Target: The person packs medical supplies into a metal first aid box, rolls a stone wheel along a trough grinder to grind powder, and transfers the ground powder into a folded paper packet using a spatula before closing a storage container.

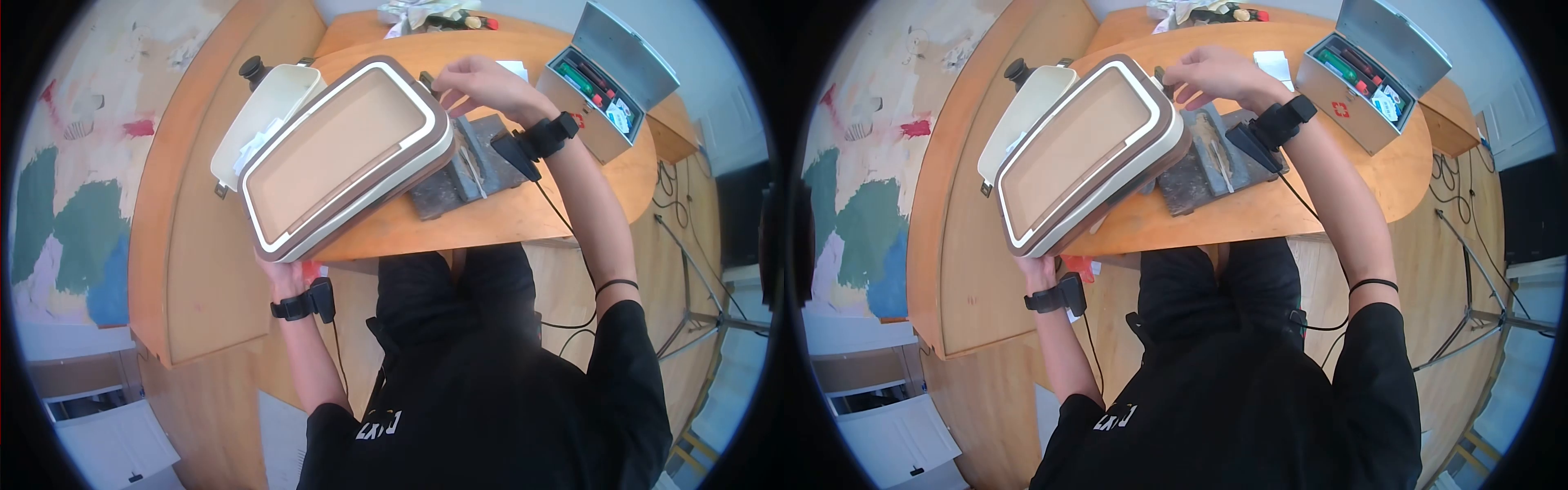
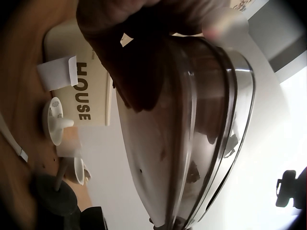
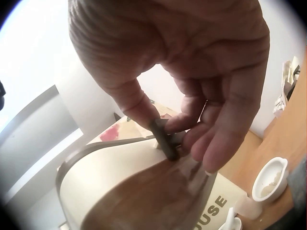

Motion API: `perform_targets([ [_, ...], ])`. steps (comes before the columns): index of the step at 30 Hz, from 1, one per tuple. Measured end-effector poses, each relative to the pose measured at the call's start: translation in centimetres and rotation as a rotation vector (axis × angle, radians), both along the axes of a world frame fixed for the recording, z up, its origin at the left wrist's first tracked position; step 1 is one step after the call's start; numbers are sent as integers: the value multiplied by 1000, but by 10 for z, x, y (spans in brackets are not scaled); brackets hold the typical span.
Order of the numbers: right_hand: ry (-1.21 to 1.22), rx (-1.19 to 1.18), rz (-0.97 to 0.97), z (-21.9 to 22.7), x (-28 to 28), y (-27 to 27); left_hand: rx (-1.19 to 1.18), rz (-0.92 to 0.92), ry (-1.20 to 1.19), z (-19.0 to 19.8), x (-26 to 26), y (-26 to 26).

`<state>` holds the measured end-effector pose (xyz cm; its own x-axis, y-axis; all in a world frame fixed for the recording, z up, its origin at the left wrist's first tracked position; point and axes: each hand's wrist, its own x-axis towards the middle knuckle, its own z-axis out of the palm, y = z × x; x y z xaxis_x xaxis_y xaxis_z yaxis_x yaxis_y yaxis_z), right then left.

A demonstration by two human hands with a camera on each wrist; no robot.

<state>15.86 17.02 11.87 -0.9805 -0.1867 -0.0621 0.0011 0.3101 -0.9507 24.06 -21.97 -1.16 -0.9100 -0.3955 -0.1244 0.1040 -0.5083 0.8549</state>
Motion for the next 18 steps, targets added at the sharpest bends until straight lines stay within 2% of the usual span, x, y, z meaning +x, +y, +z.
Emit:
perform_targets([
  [2,10,130,108,-3,-6,0,-11,6,10,3,0,-1],
  [5,23,130,92,-11,-20,-5,-91,12,22,13,-7,-5],
  [7,40,109,97,-8,-34,-15,-101,71,147,11,-24,-17],
  [8,68,159,114,-5,-46,-21,-295,143,140,21,-29,-18],
  [9,96,210,127,-2,-57,-27,-293,151,140,29,-35,-21],
  [11,114,211,130,4,-77,-45,-462,251,134,41,-44,-28],
  [12,124,181,109,11,-87,-58,-404,285,119,57,-47,-23],
  [17,196,219,148,13,-150,-115,-615,399,-4,38,-90,-95],
  [18,204,206,125,10,-161,-125,-749,387,-93,36,-97,-107],
])
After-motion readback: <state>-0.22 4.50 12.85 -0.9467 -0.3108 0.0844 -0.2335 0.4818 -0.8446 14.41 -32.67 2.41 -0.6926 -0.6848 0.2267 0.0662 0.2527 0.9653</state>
